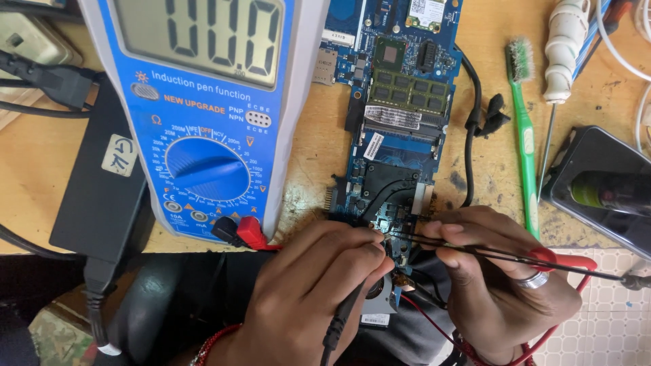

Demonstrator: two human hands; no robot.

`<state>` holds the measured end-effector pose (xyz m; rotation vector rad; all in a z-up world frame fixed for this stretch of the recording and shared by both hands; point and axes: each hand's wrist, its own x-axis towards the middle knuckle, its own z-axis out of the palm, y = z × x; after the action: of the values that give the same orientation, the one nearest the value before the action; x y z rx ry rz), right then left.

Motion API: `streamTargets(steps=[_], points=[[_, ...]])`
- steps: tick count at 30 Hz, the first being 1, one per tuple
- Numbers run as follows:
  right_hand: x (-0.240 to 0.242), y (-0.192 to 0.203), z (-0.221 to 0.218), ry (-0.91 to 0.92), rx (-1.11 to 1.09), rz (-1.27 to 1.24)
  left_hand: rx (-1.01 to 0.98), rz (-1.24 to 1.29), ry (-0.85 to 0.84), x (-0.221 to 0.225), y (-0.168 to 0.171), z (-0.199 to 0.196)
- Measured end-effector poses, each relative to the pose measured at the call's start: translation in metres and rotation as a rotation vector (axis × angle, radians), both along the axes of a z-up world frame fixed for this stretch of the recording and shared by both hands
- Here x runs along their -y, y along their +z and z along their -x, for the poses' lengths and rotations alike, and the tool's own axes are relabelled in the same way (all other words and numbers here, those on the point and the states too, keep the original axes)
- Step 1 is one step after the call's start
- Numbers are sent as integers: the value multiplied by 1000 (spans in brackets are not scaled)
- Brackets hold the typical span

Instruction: Using a digital multimeter to inspect and test circuits on a laptop motherboard for repair.

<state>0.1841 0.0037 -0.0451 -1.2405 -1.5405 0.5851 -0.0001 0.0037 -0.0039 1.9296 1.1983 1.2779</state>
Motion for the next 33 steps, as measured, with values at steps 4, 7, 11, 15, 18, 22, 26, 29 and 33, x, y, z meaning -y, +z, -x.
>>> streamTargets(steps=[4,7,11,15,18,22,26,29,33], points=[[-2,3,-10,69,62,-48,14,-25,-17,-1,6,0],[-2,31,7,5,135,61,12,-32,-5,1,12,2],[1,42,8,-2,242,142,4,45,8,8,11,5],[1,45,14,2,235,107,1,70,0,10,10,6],[0,43,15,2,219,71,8,54,2,9,11,6],[0,49,23,-17,199,69,16,22,-8,8,12,8],[-1,52,24,-11,214,89,12,64,-6,10,12,8],[-3,51,22,22,222,61,11,65,-7,10,11,8],[-4,48,18,55,231,41,18,54,0,11,11,7]])
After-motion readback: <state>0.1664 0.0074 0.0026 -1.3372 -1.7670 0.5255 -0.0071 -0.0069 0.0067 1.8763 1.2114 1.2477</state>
